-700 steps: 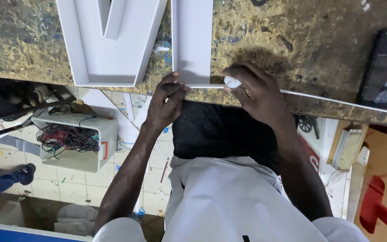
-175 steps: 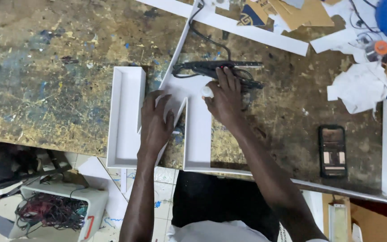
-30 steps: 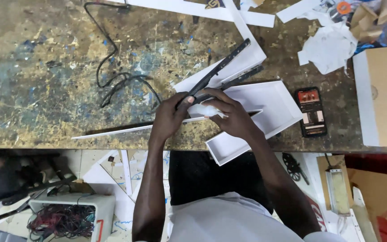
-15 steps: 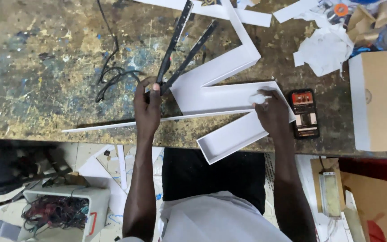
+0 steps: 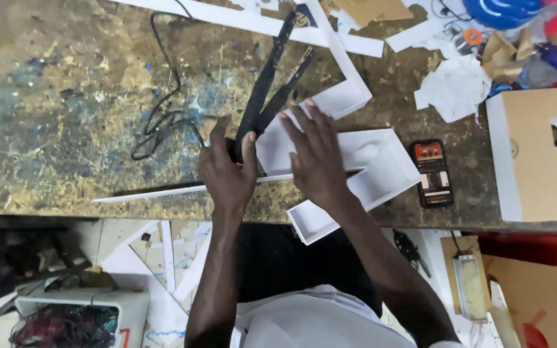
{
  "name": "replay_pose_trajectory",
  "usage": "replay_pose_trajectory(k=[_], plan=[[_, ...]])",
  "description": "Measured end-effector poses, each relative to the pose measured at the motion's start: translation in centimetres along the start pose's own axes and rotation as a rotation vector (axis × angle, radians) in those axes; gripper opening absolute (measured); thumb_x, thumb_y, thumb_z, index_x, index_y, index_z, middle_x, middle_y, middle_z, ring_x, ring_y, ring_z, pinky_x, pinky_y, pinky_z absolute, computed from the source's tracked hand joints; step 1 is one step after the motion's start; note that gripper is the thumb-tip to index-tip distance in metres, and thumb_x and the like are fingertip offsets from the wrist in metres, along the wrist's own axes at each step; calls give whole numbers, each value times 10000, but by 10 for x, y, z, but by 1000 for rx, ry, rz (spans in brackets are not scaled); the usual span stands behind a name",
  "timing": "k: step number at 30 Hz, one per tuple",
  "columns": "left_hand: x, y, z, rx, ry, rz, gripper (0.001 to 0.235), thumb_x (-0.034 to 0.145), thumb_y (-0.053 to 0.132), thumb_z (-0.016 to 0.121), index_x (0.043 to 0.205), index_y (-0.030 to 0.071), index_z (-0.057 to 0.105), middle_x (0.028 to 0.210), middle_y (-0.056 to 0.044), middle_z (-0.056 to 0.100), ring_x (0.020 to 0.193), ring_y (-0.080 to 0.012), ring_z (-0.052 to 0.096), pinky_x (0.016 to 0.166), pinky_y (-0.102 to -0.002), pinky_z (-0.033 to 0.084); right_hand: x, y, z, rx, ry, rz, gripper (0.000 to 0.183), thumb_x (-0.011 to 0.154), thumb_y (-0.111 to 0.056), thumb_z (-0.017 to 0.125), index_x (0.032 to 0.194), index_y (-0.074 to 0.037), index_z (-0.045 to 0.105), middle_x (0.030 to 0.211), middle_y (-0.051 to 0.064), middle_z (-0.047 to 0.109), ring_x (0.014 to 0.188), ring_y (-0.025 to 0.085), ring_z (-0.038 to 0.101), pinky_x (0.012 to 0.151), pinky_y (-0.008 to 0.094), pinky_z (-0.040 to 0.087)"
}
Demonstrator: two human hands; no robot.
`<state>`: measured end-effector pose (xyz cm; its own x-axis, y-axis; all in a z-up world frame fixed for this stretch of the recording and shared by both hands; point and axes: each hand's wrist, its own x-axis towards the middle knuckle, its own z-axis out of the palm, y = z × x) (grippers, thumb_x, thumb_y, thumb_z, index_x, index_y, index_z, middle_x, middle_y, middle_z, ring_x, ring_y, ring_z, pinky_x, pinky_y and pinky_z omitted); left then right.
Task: Assembling a 3D letter by heating plastic strips, bending them to shape, and gluing them to a base.
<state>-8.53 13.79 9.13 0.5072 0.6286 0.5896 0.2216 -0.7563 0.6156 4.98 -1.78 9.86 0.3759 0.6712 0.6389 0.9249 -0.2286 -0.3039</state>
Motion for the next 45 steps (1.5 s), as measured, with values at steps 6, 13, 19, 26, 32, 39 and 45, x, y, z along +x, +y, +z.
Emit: replay_pose_trajectory(k=[6, 13, 19, 26, 32, 39, 45], plan=[[-6, 3, -22, -128, 63, 10, 617, 1142, 293, 808, 1640, 62, 526, 945, -172, 752, 841, -359, 745, 756, -522, 649, 60, -13, 47, -62, 54, -278, 570, 971, -80, 849, 1525, -85, 717, 1561, 157, 684, 1595, 411, 518, 1381, 609, 279], [-1, -42, -50, -167, 570, 335, 582, 1021, 248, 838, 1440, -41, 556, 1308, -229, 615, 1210, -395, 587, 1074, -549, 504, 79, -7, 20, -4, 54, -269, 532, 1047, -219, 822, 1549, -99, 692, 1469, 166, 710, 1427, 414, 659, 1251, 576, 486], [-36, -47, -28, -264, 68, 315, 101, 1016, 76, 796, 1037, -17, 761, 1001, -173, 762, 917, -385, 730, 822, -504, 588, 89, -14, -24, 322, -148, -43, 669, 1081, -415, 822, 1592, -51, 588, 1388, 238, 727, 1260, 449, 716, 1048, 552, 571], [-28, -42, -11, -19, -779, 114, 380, 1021, 1, 750, 1400, -10, 768, 1356, -265, 752, 1342, -503, 673, 1068, -583, 574, 57, 0, -40, 762, -180, 75, 462, 1082, -206, 874, 1440, 13, 679, 1237, 220, 779, 1262, 383, 762, 1157, 598, 547], [-53, -98, 55, 112, -796, 338, 295, 892, 77, 807, 1185, 82, 841, 1235, -124, 796, 1244, -373, 674, 1055, -511, 540, 12, 23, -20, 864, -214, 208, 529, 1119, -260, 791, 1552, -12, 615, 1419, 199, 751, 1393, 344, 700, 1247, 588, 484], [-80, -113, 86, 199, -724, 387, 307, 827, 169, 866, 1123, 110, 807, 1071, -104, 802, 1120, -322, 724, 1012, -451, 583, 6, 25, -41, 795, -333, 310, 483, 1040, -106, 879, 1468, 5, 684, 1282, 211, 772, 1297, 397, 727, 1151, 605, 533], [-60, -70, 83, 188, -595, 390, 216, 885, 200, 742, 1090, 145, 780, 997, -92, 785, 1048, -329, 790, 1007, -471, 576, 15, 34, -54, 615, -398, 383, 323, 975, -61, 879, 1269, 23, 774, 1112, 211, 806, 1116, 326, 786, 975, 558, 593]])
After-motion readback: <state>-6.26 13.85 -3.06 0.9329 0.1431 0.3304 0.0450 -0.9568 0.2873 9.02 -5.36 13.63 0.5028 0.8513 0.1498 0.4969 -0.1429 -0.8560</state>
